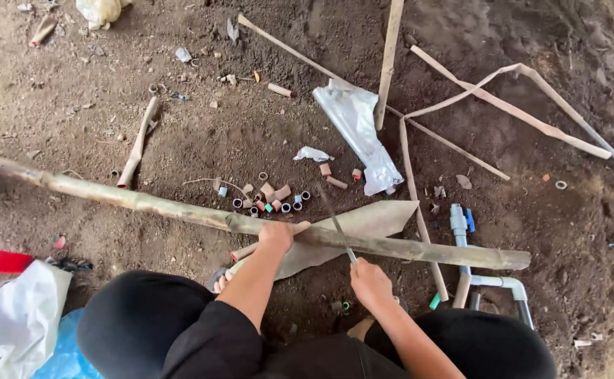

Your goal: The person is sawing a bamboo pole using a small saw blade and occasionally picking up small bamboo fragments from the ground.

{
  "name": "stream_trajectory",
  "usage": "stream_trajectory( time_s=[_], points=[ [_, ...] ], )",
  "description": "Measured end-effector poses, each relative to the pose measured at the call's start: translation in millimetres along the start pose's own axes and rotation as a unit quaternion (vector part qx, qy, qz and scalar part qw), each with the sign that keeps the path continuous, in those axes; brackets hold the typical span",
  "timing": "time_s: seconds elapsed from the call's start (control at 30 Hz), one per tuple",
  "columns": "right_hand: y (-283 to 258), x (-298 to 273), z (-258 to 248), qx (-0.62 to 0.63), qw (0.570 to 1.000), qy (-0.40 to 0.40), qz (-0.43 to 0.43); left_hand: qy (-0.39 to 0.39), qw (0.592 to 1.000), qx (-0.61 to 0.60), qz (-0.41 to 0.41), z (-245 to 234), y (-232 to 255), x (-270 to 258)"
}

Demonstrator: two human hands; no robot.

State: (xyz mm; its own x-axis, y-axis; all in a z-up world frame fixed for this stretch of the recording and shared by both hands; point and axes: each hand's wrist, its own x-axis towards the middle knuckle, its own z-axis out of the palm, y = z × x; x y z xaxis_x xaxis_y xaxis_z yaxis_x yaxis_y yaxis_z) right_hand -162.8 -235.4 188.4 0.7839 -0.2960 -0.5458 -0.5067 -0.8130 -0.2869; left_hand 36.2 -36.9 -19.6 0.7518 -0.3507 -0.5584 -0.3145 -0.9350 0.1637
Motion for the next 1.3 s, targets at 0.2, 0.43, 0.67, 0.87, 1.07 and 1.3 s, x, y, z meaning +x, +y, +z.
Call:
stream_trajectory(
  time_s=[0.2, 0.43, 0.67, 0.87, 1.07, 1.3],
  points=[
    [-4, 19, 47, -0.008, 0.999, -0.036, -0.024, -0.016, 0.998, 0.05, 0.023, 25, -1, 3],
    [5, 31, 60, -0.044, 0.997, -0.046, -0.042, -0.021, 0.998, 0.051, 0.001, 13, 3, -19],
    [-30, 3, 34, -0.104, 0.992, -0.039, -0.051, -0.044, 0.998, 0.032, -0.02, 19, 7, -12],
    [-46, 72, 74, -0.099, 0.991, -0.051, -0.07, -0.035, 0.999, 0.021, -0.015, 36, 3, -4],
    [-55, 40, 53, -0.075, 0.992, -0.062, -0.074, 0.008, 0.999, 0.016, -0.034, 45, 7, -8],
    [-76, 40, 36, -0.104, 0.989, -0.101, -0.038, 0.035, 0.997, 0.063, -0.006, 40, 7, -14]
  ],
)
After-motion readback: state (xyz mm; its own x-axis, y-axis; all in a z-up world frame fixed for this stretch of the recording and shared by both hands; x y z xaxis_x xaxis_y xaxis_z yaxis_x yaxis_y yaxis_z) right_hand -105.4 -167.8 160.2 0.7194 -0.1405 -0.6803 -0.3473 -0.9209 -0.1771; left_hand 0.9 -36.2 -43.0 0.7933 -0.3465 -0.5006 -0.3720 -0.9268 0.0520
